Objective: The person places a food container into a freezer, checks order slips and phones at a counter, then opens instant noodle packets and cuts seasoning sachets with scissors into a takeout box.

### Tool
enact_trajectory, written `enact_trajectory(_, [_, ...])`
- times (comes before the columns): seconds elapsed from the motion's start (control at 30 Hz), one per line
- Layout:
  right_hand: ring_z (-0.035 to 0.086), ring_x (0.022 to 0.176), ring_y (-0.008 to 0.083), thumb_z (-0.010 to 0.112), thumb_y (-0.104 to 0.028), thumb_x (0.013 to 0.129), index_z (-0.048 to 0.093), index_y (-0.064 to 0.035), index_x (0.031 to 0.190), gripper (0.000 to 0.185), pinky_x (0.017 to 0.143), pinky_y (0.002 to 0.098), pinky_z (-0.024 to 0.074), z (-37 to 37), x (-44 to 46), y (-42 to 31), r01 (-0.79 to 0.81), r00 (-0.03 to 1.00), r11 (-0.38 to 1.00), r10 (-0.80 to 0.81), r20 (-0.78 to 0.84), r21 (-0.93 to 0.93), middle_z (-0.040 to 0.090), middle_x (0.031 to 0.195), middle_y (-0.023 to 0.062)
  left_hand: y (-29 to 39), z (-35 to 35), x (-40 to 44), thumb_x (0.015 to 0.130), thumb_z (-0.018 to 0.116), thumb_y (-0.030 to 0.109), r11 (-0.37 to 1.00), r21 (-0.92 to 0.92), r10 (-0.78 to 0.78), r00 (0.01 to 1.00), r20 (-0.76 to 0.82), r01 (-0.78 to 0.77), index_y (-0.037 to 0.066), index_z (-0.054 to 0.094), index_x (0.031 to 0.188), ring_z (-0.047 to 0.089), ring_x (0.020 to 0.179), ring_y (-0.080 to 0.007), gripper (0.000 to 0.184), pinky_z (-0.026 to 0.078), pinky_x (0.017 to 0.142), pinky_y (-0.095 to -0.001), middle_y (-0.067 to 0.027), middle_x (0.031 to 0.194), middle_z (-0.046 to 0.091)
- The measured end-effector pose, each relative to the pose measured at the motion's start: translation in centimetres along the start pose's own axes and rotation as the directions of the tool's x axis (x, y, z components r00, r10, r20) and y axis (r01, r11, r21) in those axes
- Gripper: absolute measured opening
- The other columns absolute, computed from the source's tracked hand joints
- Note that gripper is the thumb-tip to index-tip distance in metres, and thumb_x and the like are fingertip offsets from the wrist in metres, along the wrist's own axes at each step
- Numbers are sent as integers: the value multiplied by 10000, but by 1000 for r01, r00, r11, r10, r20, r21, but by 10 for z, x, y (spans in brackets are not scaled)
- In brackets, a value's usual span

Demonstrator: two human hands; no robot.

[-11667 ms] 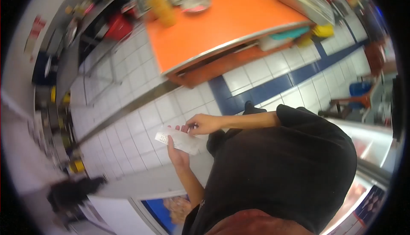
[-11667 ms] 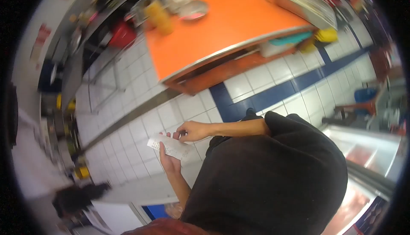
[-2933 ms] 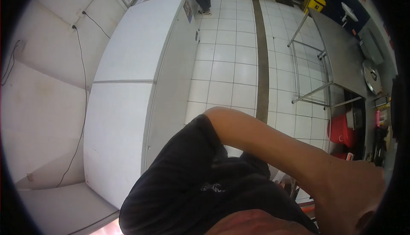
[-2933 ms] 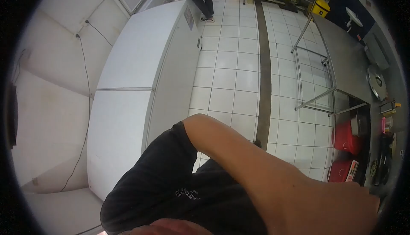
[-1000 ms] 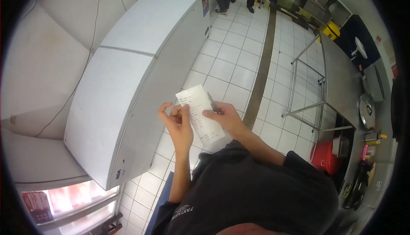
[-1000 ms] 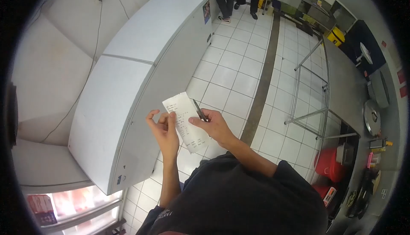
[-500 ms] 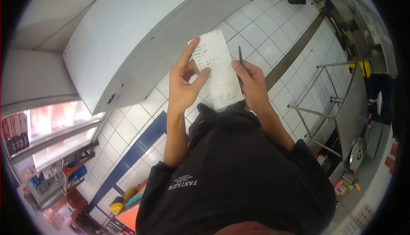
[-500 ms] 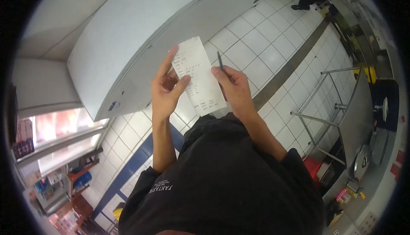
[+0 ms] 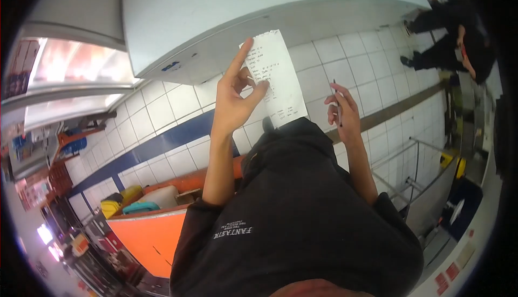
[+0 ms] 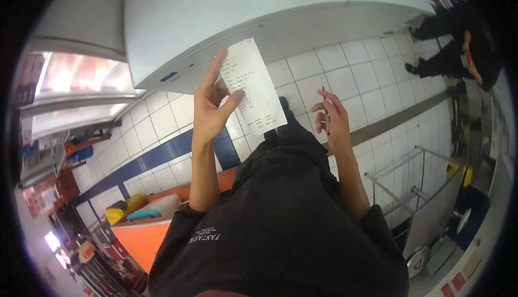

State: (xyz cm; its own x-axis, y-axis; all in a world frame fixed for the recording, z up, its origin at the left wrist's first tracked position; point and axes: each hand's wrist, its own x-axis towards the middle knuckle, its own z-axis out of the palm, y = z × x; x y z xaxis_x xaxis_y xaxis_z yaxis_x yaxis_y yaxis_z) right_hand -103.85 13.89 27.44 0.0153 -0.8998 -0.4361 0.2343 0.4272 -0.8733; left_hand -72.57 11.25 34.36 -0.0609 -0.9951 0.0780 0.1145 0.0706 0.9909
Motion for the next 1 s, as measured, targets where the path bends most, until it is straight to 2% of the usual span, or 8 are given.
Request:
enact_trajectory(0.13, [678,746,187,546,-313,1084,563,-22,1379,415,560,287,480,41,43,2,-160,977,968,127,173,195,735,1122,168,-8,-56,9,862,685,-122,999,43,-17,993,-117,22,5,345,1641,668,1167,-197,858,539,988,-345,-160,1415,630])
enact_trajectory(0.33, [702,804,177,540,-388,1053,658,-37,1152,384,642,307,519,150,144,9,-159,933,968,212,291,-195,769,962,143,2,-146,13,865,608,-118,957,202,-133,934,-332,208,25,325,1655,648,1206,-211,850,548,990,-351,-171,1487,577])
enact_trajectory(0.4, [677,745,145,581,-427,1034,728,-73,1091,388,632,291,522,207,163,8,-201,894,957,268,360,-211,749,850,76,0,-168,4,893,669,-65,941,112,-237,856,-459,320,63,310,1670,650,905,-148,866,545,853,-305,-104,1108,717])
enact_trajectory(0.47, [642,731,99,563,-515,1051,773,-77,1018,487,572,272,511,251,189,14,-210,812,955,289,506,-209,729,826,42,-4,-182,4,913,614,-113,990,7,-121,885,-449,139,20,256,1674,620,1270,-287,851,526,1024,-363,-222,1520,532])
enact_trajectory(0.53, [648,741,109,545,-543,1065,786,-76,1054,526,569,295,549,298,206,14,-99,716,963,244,654,-251,741,834,49,-9,-205,4,905,611,-136,977,45,-164,869,-467,208,-9,256,1665,526,1405,-317,848,476,1104,-386,-239,1630,407])
enact_trajectory(0.87, [673,1011,193,568,-422,1097,691,-21,1346,489,851,371,547,416,162,30,9,768,912,257,587,-410,753,1095,144,-21,-295,25,905,644,-131,988,-10,-147,943,-297,151,15,280,1664,596,1311,-297,854,510,1034,-342,-212,1538,517])
enact_trajectory(0.93, [663,1045,178,654,-376,1056,700,-2,1317,458,891,355,528,430,154,61,341,679,916,-84,729,-211,749,1130,125,-25,-325,22,903,652,-124,991,35,-116,955,-272,131,33,301,1663,654,1174,-238,852,541,932,-312,-176,1449,595])
enact_trajectory(1.0, [647,1115,210,679,-387,1042,686,7,1337,492,951,348,507,446,135,84,317,742,922,-95,664,-221,733,1174,128,-20,-355,22,901,664,-111,984,103,-136,986,-92,145,38,319,1659,671,1027,-171,846,539,867,-291,-133,1346,661])
